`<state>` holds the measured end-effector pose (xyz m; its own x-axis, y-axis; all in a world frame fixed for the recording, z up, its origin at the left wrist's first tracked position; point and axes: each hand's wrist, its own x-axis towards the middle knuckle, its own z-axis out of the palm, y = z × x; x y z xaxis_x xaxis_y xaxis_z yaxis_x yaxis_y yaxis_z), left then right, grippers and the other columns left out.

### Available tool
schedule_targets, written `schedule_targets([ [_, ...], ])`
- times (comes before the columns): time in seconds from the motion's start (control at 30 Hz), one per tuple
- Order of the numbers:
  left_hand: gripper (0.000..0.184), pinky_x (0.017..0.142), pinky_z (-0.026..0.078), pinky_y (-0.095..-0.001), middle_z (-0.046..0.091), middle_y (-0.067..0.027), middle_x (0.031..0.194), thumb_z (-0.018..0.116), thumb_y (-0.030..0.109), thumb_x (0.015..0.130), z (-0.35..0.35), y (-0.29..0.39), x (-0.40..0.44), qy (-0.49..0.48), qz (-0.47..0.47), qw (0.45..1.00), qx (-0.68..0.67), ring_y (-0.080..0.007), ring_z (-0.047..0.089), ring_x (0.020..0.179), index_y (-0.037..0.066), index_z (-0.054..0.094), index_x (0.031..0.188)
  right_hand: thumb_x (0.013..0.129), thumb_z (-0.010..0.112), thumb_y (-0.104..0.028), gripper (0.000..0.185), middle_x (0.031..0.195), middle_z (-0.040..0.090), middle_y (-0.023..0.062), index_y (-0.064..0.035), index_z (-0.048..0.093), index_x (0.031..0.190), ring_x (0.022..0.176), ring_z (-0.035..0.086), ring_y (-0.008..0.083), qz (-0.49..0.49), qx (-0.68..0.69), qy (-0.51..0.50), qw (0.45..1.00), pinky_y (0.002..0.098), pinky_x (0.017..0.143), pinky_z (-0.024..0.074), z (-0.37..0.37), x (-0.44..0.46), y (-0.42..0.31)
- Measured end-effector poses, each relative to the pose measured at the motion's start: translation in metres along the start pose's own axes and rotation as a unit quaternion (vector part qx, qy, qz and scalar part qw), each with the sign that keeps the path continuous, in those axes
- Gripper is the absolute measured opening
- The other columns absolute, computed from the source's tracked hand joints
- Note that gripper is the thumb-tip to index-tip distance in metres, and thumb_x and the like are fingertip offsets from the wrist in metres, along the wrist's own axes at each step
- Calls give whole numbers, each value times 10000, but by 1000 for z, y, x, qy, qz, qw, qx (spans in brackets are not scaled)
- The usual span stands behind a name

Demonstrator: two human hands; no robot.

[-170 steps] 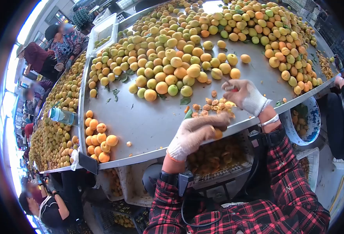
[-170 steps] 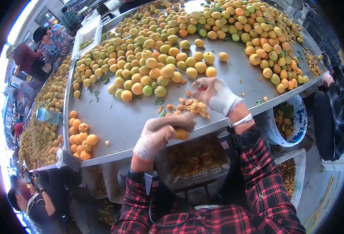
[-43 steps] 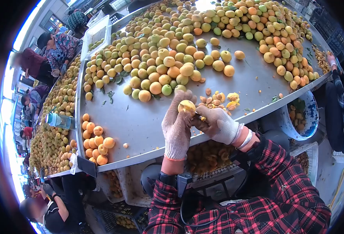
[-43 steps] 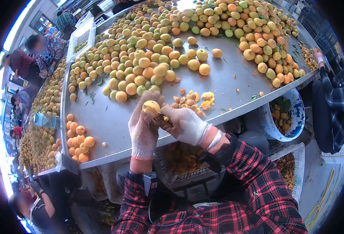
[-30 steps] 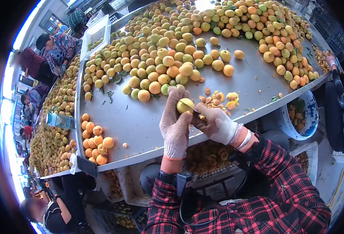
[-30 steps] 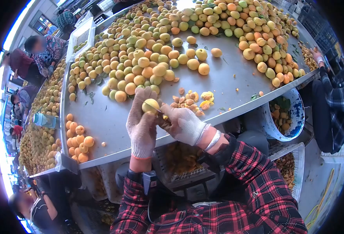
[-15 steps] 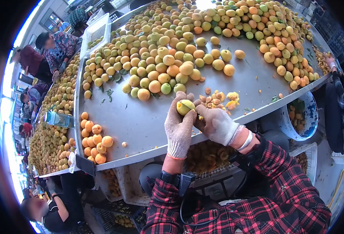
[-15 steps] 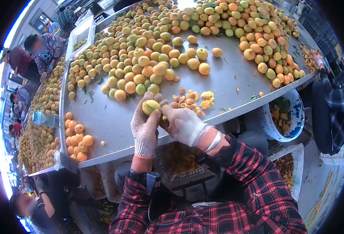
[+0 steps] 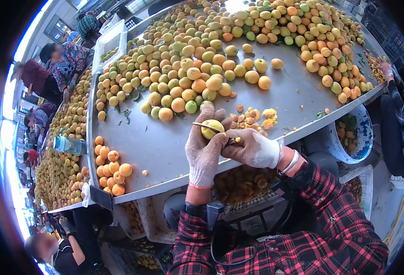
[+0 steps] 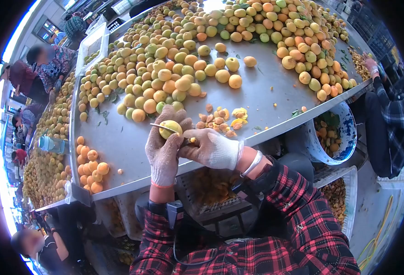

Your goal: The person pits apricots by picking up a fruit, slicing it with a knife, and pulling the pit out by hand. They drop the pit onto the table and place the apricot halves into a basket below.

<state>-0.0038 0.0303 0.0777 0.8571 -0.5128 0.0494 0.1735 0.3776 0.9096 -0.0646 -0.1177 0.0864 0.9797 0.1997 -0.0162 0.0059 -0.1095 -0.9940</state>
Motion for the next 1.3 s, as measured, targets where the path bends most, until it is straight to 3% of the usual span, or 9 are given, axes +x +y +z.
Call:
schedule_targets([
  [0.07,635,998,491,-365,511,-199,1365,617,-85,841,1,-2,-1,33,30,998,41,-286,564,1208,-57,367,1423,930,633,-175,233,854,665,91,-22,620,1106,854,652,167,-74,-52,120,989,317,752,519,1,2,18],
  [0.17,682,1026,454,-334,497,-167,1388,641,-104,812,1,-3,0,19,56,984,166,-248,517,1258,-30,370,1434,965,599,-272,236,740,614,29,-42,625,1011,582,595,75,14,85,159,984,231,521,479,-18,0,2],
  [0.37,787,1005,452,-355,555,-195,1342,750,50,738,2,-6,-2,-51,144,921,359,-239,587,1169,-36,398,1436,956,556,-463,445,670,577,18,-22,595,1002,483,552,74,96,170,97,976,202,393,432,-12,4,-10],
  [0.43,689,977,464,-380,563,-242,1317,716,162,811,4,2,1,-15,317,750,580,-325,615,1136,-57,438,1402,942,573,-471,462,685,580,23,-15,585,1013,475,547,76,114,171,111,972,207,386,425,-7,6,-8],
  [0.47,689,977,464,-380,563,-242,1317,716,162,811,4,0,0,-14,317,750,581,-325,615,1136,-57,438,1402,944,571,-466,455,685,581,23,-16,590,1005,473,546,78,116,187,128,967,209,384,425,-4,6,-11],
  [0.53,690,902,497,-403,603,-242,1241,689,332,851,5,-10,-2,1,321,797,512,-372,630,1082,-64,465,1370,945,569,-461,449,684,581,24,-16,594,998,472,546,80,119,202,147,961,211,383,425,0,9,-9],
  [1.07,417,945,483,-345,601,-194,1292,395,221,1048,8,-34,-1,88,191,953,219,-243,601,1150,-93,539,1281,973,589,-258,269,688,618,55,6,645,978,655,569,98,-30,51,254,965,282,569,479,22,22,9],
  [1.13,437,831,517,-269,641,-139,1209,393,264,1056,13,-30,-4,115,107,986,57,-167,637,1013,-67,554,1292,955,611,-232,236,706,636,125,2,642,966,632,612,153,-83,-11,264,961,305,569,490,23,25,13],
  [1.3,473,900,522,-322,625,-170,1204,363,308,1067,5,-30,0,128,55,989,57,-211,620,1052,-64,547,1294,925,646,-212,191,763,645,168,-22,639,924,668,661,285,-145,-119,261,947,350,575,502,19,27,12],
])
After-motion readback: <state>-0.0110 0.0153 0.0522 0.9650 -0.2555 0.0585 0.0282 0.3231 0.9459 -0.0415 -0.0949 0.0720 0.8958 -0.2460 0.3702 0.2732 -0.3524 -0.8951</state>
